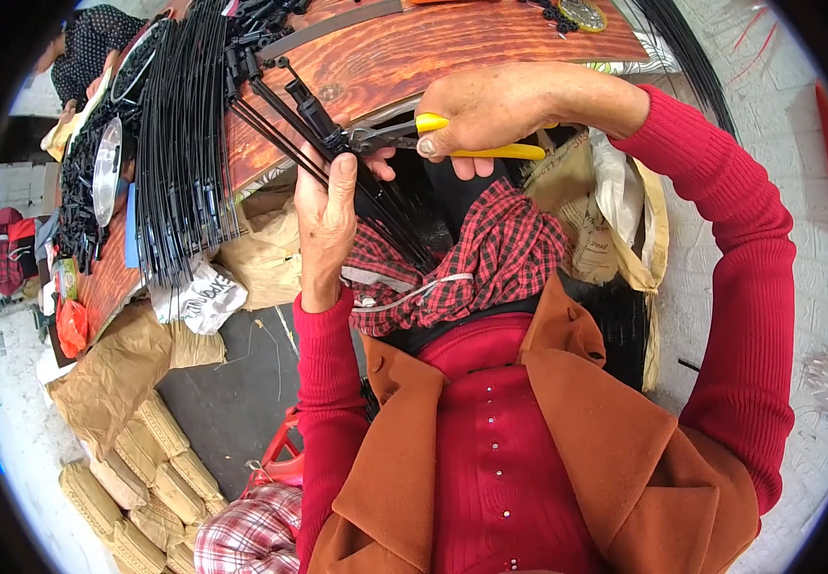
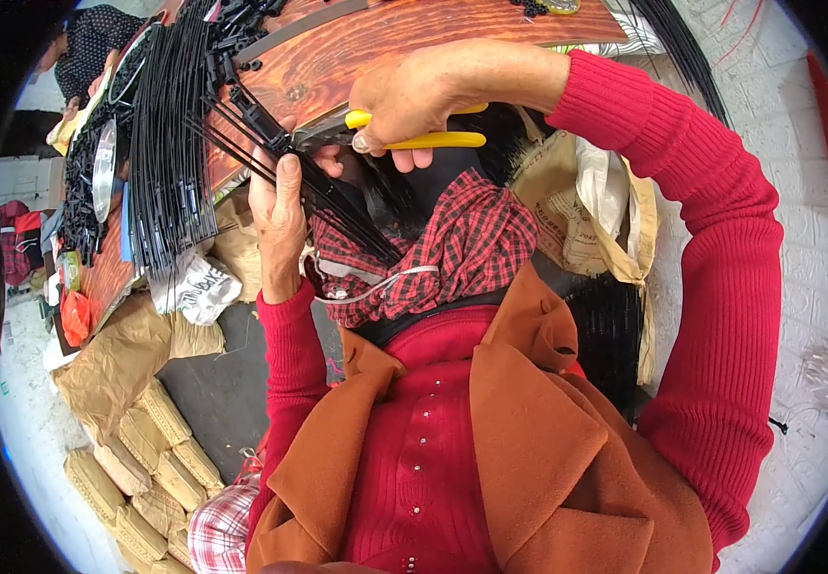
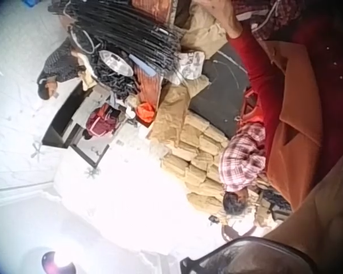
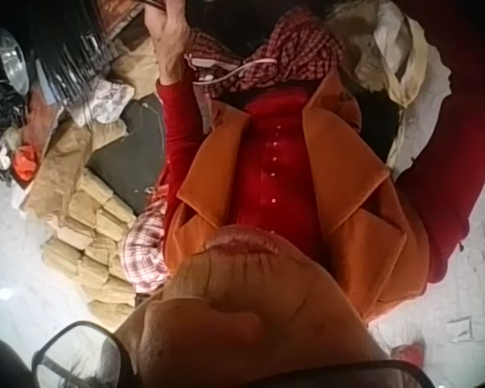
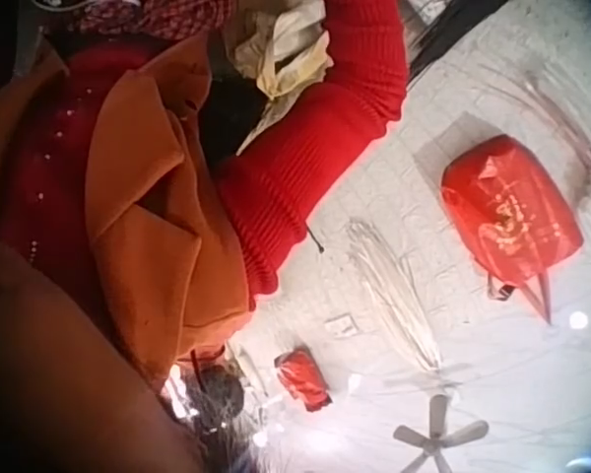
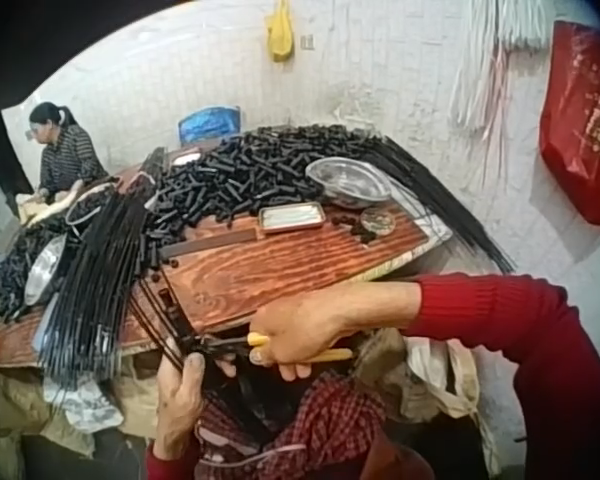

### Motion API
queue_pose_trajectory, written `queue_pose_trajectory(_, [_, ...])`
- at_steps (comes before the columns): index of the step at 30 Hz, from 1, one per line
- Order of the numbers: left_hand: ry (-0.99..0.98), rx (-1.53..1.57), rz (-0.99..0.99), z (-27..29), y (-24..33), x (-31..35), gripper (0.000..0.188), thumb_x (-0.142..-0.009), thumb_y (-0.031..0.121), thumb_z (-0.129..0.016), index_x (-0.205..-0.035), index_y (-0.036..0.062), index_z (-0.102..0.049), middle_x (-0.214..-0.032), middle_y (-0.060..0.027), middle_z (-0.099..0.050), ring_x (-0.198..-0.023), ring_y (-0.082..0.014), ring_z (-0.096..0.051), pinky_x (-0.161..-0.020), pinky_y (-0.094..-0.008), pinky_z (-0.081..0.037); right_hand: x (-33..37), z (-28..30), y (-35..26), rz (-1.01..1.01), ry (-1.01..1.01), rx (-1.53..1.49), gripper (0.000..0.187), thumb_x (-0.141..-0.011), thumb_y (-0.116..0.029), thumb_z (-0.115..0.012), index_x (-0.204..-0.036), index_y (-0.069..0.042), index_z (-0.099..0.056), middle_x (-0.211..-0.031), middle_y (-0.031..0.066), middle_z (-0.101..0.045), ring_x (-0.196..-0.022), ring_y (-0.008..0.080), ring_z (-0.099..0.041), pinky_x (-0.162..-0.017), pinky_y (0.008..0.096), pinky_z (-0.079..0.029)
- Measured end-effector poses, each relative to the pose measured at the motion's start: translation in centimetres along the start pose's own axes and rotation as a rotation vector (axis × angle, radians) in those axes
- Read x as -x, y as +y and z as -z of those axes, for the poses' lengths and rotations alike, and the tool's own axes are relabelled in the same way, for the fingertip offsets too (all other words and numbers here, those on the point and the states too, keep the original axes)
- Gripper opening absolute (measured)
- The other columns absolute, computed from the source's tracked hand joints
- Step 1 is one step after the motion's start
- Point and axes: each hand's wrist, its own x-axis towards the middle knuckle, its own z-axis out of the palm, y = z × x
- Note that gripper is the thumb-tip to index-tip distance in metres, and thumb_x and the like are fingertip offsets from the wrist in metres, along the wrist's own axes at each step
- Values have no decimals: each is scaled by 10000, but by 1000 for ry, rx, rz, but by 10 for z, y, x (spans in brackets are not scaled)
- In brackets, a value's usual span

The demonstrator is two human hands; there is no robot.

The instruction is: Processing bundles of hair extensions by crimping ends with pliers and combing through the strands.

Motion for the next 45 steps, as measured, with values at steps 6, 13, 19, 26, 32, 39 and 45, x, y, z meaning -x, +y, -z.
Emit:
queue_pose_trajectory(6, [-29,-22,5,-1,6,1,270,-898,153,-436,-1094,-21,-373,-883,-157,-587,-728,-157,-569,-722,-279,-449,-1,1,0,-17,-31,-99,260,-849,-217,-426,-848,23,-528,-707,80,-612,-609,140,-593,-560,288,-480])
queue_pose_trajectory(13, [-13,-75,-20,0,5,0,243,-897,144,-439,-1070,-17,-380,-866,-135,-595,-726,-143,-569,-709,-268,-450,1,0,-7,-41,-3,-67,256,-853,-212,-427,-869,24,-525,-726,90,-613,-620,152,-596,-568,292,-488])
queue_pose_trajectory(19, [25,-174,-51,-4,9,0,194,-886,126,-466,-1006,-18,-414,-827,-116,-606,-704,-126,-571,-676,-248,-453,2,3,-10,-57,-53,-103,281,-864,-220,-419,-887,40,-523,-743,108,-612,-605,159,-595,-549,295,-494])
queue_pose_trajectory(26, [41,-225,-38,-4,10,0,168,-882,119,-473,-976,-10,-421,-805,-121,-611,-696,-125,-574,-667,-246,-454,9,-1,-18,-84,43,46,261,-860,-217,-436,-822,23,-533,-687,88,-606,-569,141,-585,-500,305,-465])
queue_pose_trajectory(32, [22,-127,-10,-1,12,3,178,-893,115,-446,-1007,-16,-404,-832,-140,-601,-692,-145,-572,-670,-260,-457,-2,-19,2,203,356,403,239,-824,-217,-504,-784,16,-535,-639,179,-571,-590,323,-579,-524,411,-440])
queue_pose_trajectory(39, [-119,-22,-15,8,14,1,274,-905,102,-405,-1141,-34,-367,-841,-148,-581,-709,-162,-554,-704,-280,-450,-4,-31,13,384,721,670,194,-771,-168,-553,-776,14,-486,-592,177,-557,-603,349,-577,-539,433,-450])
queue_pose_trajectory(45, [-97,0,-13,8,11,2,294,-902,113,-419,-1149,-38,-368,-834,-148,-581,-703,-166,-555,-701,-288,-451,-13,-44,19,400,850,668,166,-721,-138,-531,-732,27,-521,-608,198,-574,-605,334,-599,-541,408,-473])
